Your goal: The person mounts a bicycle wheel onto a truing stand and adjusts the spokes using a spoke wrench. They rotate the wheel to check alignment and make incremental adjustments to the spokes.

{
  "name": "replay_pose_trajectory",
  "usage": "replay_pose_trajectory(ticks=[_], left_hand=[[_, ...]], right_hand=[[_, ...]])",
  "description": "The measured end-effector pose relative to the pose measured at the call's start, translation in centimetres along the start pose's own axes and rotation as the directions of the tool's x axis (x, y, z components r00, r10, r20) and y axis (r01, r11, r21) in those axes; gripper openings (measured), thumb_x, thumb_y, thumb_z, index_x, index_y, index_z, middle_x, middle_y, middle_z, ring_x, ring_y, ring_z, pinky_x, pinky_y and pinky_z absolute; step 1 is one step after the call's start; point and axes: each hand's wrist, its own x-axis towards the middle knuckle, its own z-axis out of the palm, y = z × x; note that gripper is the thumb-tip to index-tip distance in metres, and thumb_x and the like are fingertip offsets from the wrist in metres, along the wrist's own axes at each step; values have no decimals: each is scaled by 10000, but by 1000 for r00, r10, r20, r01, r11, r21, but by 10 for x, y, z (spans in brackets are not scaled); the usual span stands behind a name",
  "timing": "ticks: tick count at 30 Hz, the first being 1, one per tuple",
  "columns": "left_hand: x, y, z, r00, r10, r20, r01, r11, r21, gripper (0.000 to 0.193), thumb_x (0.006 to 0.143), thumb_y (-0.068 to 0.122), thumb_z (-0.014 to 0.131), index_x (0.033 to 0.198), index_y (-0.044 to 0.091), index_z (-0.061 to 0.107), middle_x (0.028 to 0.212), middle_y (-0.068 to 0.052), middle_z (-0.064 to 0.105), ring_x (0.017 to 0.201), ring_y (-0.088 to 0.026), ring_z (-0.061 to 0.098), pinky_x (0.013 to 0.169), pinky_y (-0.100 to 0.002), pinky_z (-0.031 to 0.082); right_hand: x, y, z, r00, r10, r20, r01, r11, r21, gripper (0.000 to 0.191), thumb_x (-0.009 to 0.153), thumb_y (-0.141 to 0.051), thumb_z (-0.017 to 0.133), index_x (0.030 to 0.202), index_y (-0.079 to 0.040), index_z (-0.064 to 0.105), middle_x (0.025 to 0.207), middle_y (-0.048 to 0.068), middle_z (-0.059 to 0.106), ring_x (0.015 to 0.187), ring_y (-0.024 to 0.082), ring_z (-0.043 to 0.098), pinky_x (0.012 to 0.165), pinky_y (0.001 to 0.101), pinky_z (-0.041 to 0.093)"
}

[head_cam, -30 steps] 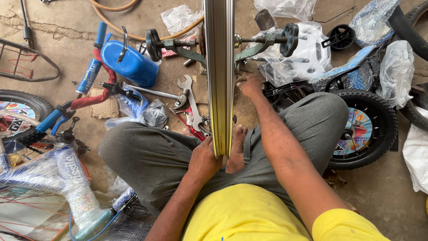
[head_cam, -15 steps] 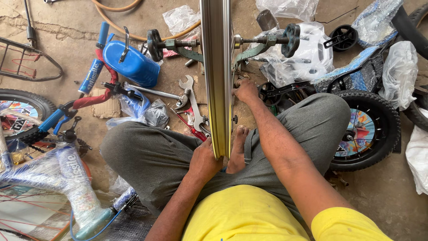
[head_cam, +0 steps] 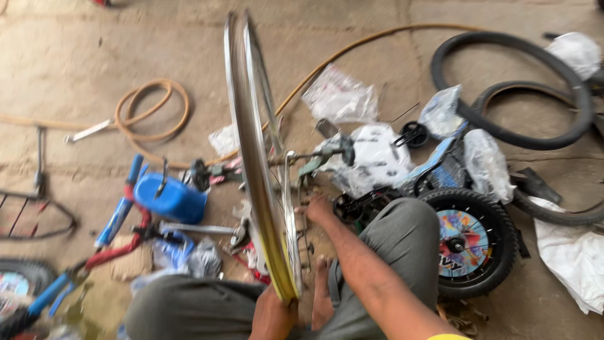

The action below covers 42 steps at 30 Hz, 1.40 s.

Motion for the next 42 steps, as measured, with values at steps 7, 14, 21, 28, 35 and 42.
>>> replay_pose_trajectory(ticks=[7, 14, 21, 28, 35, 42], left_hand=[[26, 112, 11, 817, -210, -538, 26, 944, -330, 480, 795, 183, 805, 1198, -36, 665, 974, -156, 804, 855, -230, 820, 735, -345, 649], [38, 65, 23, 913, -298, -278, 256, 950, -179, 562, 719, 220, 862, 1202, 19, 659, 903, -160, 786, 755, -250, 789, 670, -346, 646], [1, -30, 23, 993, -88, 81, 79, 991, 106, 203, 724, 75, 741, 925, 60, 716, 887, -216, 730, 857, -452, 690, 709, -519, 563], [-6, -25, 23, 990, -119, 70, 111, 989, 101, 169, 750, 74, 730, 896, 5, 681, 886, -251, 674, 849, -466, 659, 694, -543, 534], [1, -7, 14, 971, -189, 147, 169, 976, 137, 187, 779, 44, 704, 960, 2, 681, 889, -217, 684, 847, -415, 697, 698, -507, 565], [-5, -20, 23, 993, -49, 108, 28, 982, 189, 153, 749, 28, 726, 897, 10, 692, 835, -188, 673, 780, -379, 704, 658, -481, 569]], right_hand=[[4, 5, -7, 1000, 8, -27, -6, 999, 46, 800, 728, -661, 795, 1238, -54, 688, 1316, 195, 646, 1226, 338, 625, 1033, 443, 505], [-3, -1, -16, 999, 29, -15, -28, 998, 55, 782, 735, -648, 794, 1234, -53, 697, 1312, 182, 665, 1231, 327, 637, 1038, 434, 519], [10, 9, 1, 982, -125, -140, 113, 989, -93, 678, 906, -532, 655, 1330, -4, 629, 1366, 252, 632, 1246, 419, 619, 1035, 527, 511], [1, 2, -5, 997, 52, 51, -57, 994, 90, 967, 716, -707, 755, 1387, -29, 601, 1529, 201, 513, 1406, 360, 515, 1164, 475, 431], [-9, -4, -11, 997, 62, 47, -68, 988, 140, 888, 693, -638, 769, 1334, -36, 642, 1375, 186, 641, 1291, 300, 608, 1113, 455, 470], [-5, 0, -5, 996, 71, 53, -78, 985, 152, 811, 708, -593, 768, 1308, -57, 666, 1361, 154, 652, 1252, 287, 629, 1080, 457, 486]])
